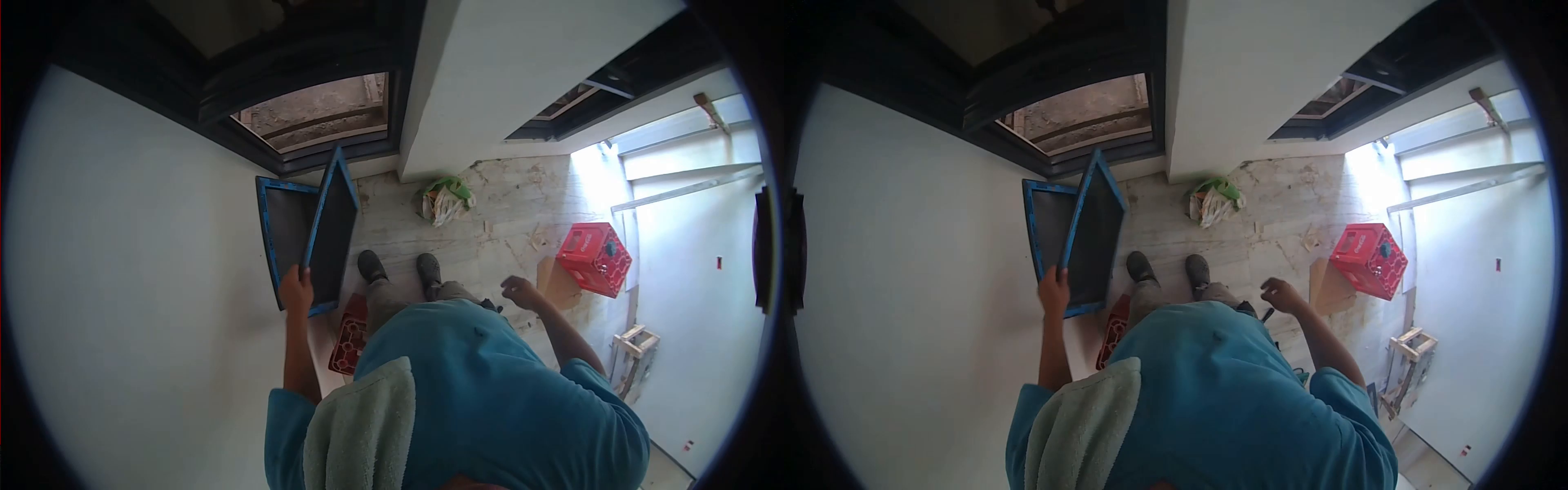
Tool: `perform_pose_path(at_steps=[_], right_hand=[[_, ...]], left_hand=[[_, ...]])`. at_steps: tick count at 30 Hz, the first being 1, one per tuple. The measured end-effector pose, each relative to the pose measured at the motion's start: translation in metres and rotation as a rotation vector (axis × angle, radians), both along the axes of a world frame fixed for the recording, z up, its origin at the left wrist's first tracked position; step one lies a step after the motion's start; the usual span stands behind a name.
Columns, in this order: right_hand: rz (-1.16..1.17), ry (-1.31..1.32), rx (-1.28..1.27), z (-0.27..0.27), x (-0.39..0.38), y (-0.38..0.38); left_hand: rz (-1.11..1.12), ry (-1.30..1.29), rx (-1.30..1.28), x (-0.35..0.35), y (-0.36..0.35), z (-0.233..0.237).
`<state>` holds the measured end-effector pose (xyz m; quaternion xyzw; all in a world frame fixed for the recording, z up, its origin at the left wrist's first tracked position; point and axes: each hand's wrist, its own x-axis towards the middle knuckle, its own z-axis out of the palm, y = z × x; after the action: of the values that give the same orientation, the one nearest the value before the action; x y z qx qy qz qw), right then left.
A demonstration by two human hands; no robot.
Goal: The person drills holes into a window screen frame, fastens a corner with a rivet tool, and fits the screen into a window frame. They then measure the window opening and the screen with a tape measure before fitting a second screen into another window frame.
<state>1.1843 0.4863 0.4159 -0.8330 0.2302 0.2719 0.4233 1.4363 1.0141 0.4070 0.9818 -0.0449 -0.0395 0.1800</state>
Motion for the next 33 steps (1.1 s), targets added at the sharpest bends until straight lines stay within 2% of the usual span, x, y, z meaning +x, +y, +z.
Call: perform_pose_path(at_steps=[1, 3, 6, 10, 13, 16, 19, 22, 25, 27, 29, 31, 33], right_hand=[[0.055, -0.035, -0.002, -0.008, 0.01, -0.005], [0.089, -0.087, 0.023, -0.007, 0.043, -0.009], [0.144, -0.309, 0.046, 0.0, 0.101, -0.009], [0.021, -0.807, 0.207, 0.099, 0.154, 0.007], [0.008, -0.938, 0.56, 0.161, 0.152, 0.005], [-0.005, -0.896, 0.651, 0.174, 0.139, -0.011], [0.145, -1.055, 0.466, 0.197, 0.115, -0.026], [-0.037, -1.045, 0.74, 0.213, 0.094, -0.009], [0.071, -1.123, 0.702, 0.2, 0.083, -0.002], [0.119, -1.104, 0.735, 0.2, 0.075, 0.01], [0.165, -1.14, 0.691, 0.198, 0.074, 0.02], [0.191, -1.241, 0.547, 0.191, 0.079, 0.018], [0.208, -1.227, 0.459, 0.191, 0.08, 0.013]], left_hand=[[-0.035, 0.008, 0.037, -0.007, 0.0, 0.038], [-0.106, -0.046, -0.08, -0.021, 0.002, 0.105], [-0.207, 0.025, -0.08, -0.042, -0.023, 0.23], [-0.444, -0.166, 0.004, -0.062, -0.048, 0.346], [-0.565, -0.357, 0.184, -0.06, -0.068, 0.396], [-0.604, -0.518, 0.287, -0.046, -0.086, 0.411], [-0.594, -0.574, 0.238, -0.025, -0.107, 0.406], [-0.627, -0.592, 0.152, 0.001, -0.119, 0.381], [-0.496, -0.617, -0.068, 0.035, -0.107, 0.343], [-0.425, -0.703, 0.013, 0.057, -0.095, 0.319], [-0.355, -0.625, -0.293, 0.045, -0.135, 0.293], [-0.491, -0.436, -0.377, 0.017, -0.172, 0.286], [-0.481, -0.289, -0.497, -0.015, -0.199, 0.267]])
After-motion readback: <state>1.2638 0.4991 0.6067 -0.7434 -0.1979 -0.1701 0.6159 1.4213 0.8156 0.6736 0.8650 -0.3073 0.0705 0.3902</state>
